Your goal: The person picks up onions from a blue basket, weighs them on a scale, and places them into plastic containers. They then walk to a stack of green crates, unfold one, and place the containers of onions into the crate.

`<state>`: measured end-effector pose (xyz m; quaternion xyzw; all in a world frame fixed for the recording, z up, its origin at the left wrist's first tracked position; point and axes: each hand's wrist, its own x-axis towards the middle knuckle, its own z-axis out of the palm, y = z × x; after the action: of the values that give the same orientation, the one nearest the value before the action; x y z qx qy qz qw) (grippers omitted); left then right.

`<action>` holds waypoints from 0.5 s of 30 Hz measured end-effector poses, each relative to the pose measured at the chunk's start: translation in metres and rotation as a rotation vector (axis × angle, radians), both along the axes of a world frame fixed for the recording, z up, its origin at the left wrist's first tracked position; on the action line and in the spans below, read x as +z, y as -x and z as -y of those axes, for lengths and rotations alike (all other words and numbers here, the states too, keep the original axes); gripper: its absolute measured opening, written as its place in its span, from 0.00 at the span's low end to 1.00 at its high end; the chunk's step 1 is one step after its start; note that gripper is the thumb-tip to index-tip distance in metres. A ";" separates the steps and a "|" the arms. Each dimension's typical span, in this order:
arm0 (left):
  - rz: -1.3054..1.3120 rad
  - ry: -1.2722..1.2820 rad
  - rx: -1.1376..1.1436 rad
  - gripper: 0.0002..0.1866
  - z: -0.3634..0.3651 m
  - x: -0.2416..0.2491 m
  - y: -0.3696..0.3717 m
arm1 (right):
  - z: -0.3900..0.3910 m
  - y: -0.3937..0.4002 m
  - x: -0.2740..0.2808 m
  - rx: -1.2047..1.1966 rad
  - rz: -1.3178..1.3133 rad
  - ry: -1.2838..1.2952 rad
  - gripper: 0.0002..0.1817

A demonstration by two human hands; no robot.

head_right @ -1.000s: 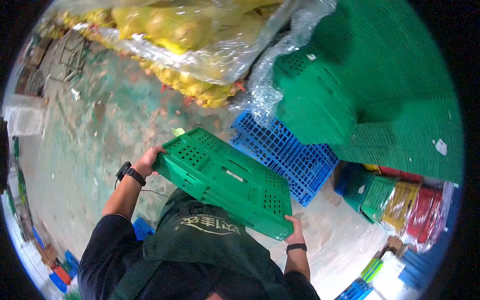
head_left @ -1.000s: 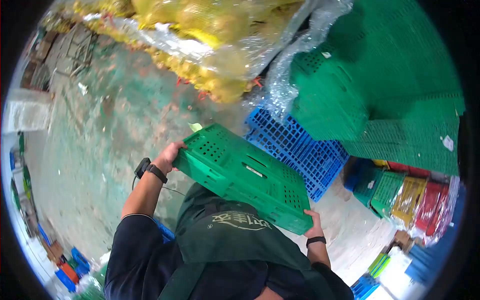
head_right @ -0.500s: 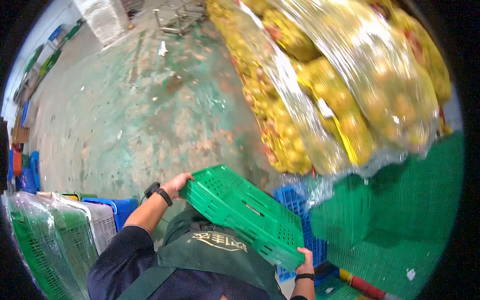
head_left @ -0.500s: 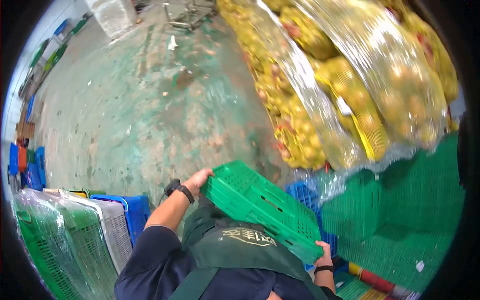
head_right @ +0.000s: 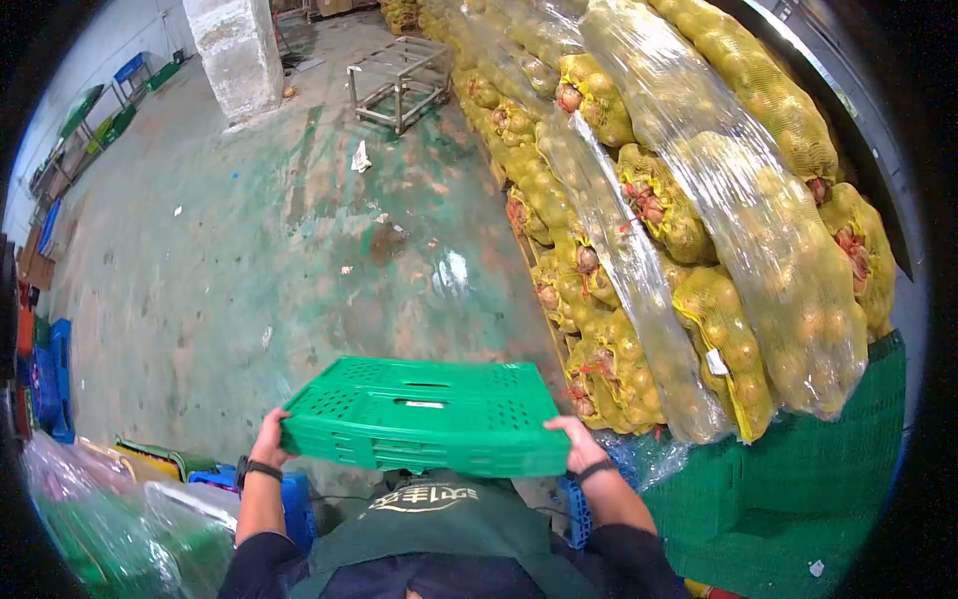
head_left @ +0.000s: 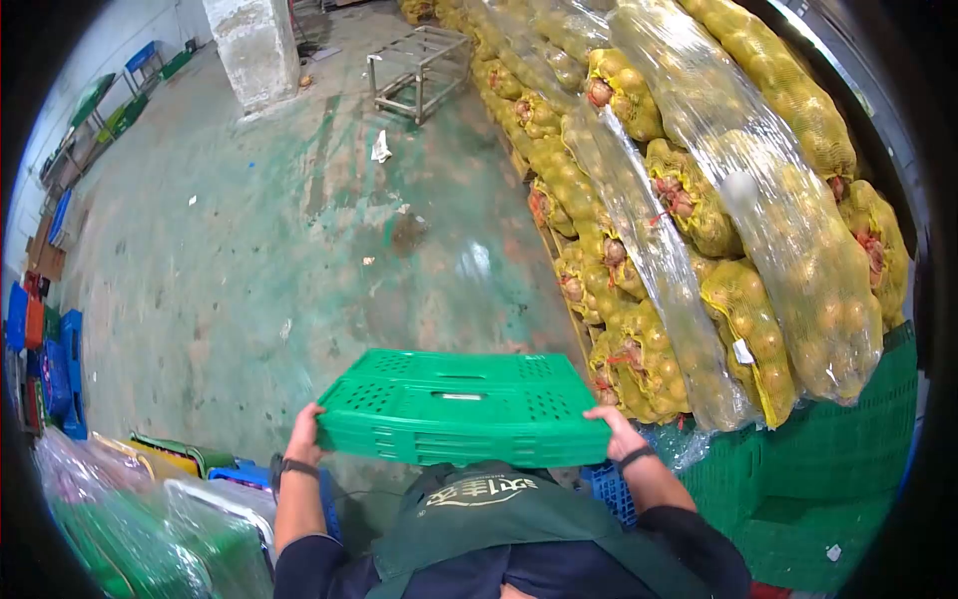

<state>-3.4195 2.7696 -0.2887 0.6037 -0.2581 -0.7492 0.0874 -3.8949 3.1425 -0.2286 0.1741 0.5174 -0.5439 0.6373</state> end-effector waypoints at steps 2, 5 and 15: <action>0.048 0.002 0.060 0.20 0.030 -0.018 -0.052 | 0.074 0.006 -0.014 0.084 -0.072 0.011 0.26; 0.031 0.004 0.274 0.29 0.050 -0.014 -0.100 | 0.209 0.008 -0.021 0.232 -0.057 0.035 0.18; 0.169 0.025 0.867 0.28 0.089 0.005 -0.178 | 0.626 -0.035 -0.070 0.694 0.013 0.188 0.08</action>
<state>-3.2419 2.6806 -0.2838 0.7140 0.0040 -0.5883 0.3795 -3.8596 2.5160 -0.2982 -0.0679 0.4896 -0.3390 0.8005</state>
